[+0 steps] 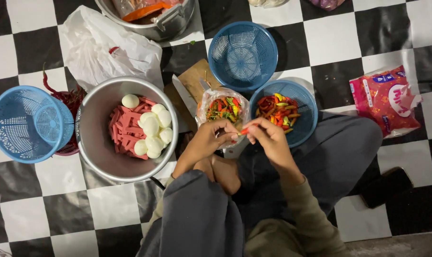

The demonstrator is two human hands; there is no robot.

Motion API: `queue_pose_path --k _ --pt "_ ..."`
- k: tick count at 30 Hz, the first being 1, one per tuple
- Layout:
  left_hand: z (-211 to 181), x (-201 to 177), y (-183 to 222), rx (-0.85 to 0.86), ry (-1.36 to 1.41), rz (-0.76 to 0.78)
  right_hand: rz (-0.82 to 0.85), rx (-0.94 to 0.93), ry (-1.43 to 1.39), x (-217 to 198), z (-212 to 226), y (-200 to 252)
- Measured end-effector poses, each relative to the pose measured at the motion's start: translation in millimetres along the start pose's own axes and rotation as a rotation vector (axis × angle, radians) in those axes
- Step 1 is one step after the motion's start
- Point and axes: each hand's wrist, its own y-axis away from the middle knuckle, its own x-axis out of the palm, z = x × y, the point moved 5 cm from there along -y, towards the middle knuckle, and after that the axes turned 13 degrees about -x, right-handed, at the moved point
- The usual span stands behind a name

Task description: The person is sorting red and green chilies by picking them from a plastic bag and placing them into a blue bowl while sitting on the floor.

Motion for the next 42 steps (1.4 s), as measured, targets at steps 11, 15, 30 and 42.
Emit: queue_pose_path --k 11,15,30,42 --pt "15.4 -9.8 -6.1 -0.065 0.304 -0.036 -0.144 -0.229 0.904 -31.3 28.7 4.2" --pt "18.4 -6.0 -10.7 -0.032 0.396 -0.044 -0.115 -0.169 0.698 -34.9 28.3 5.9" --pt "7.3 -5.8 -0.9 -0.051 0.017 -0.109 -0.030 -0.175 0.494 21.9 51.1 1.0" --pt "-12.7 -5.0 6.9 0.116 -0.015 -0.095 -0.086 -0.042 0.044 5.9 2.1 7.9"
